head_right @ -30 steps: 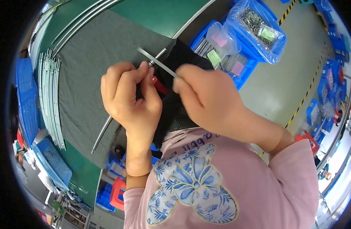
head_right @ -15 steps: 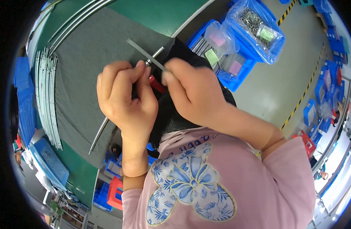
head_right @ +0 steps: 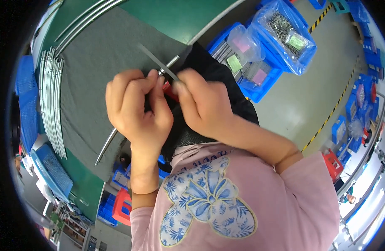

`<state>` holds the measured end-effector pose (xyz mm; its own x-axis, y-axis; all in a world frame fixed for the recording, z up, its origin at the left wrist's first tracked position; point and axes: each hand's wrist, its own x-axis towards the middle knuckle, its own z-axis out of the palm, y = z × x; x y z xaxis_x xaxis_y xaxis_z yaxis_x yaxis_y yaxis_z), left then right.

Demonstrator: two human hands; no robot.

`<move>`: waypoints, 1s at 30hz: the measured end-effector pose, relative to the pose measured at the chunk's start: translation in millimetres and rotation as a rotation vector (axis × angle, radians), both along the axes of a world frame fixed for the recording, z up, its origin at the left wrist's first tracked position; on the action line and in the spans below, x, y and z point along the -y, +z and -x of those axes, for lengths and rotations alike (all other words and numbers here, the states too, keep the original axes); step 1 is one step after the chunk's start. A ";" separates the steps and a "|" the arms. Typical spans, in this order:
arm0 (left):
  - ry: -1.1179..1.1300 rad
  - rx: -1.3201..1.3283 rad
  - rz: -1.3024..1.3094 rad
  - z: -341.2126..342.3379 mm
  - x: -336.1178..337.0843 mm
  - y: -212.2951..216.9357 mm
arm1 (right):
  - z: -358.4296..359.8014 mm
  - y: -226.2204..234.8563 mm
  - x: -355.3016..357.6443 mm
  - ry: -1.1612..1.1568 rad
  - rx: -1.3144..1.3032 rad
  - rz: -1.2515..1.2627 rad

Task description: Using a small metal file to smooth or refine the fitting at the end of a metal rod on a workbench.

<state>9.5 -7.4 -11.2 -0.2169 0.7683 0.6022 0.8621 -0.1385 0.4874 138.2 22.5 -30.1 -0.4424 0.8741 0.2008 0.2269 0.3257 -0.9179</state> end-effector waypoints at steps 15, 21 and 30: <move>0.000 0.011 0.001 -1.6 -2.6 1.9 | 0.7 -4.5 -0.9 0.037 -0.052 0.148; 0.002 -0.015 -0.016 -1.4 -0.5 2.3 | 4.4 6.3 -10.1 0.094 -0.054 0.173; 0.002 -0.001 -0.024 -1.7 -3.2 0.9 | -4.6 20.9 -9.2 0.115 -0.003 0.368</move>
<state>11.2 -4.2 -10.3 -0.2179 0.7529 0.6210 0.8630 -0.1486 0.4829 142.8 31.7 -9.2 -0.5420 0.8324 -0.1158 0.2055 -0.0024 -0.9786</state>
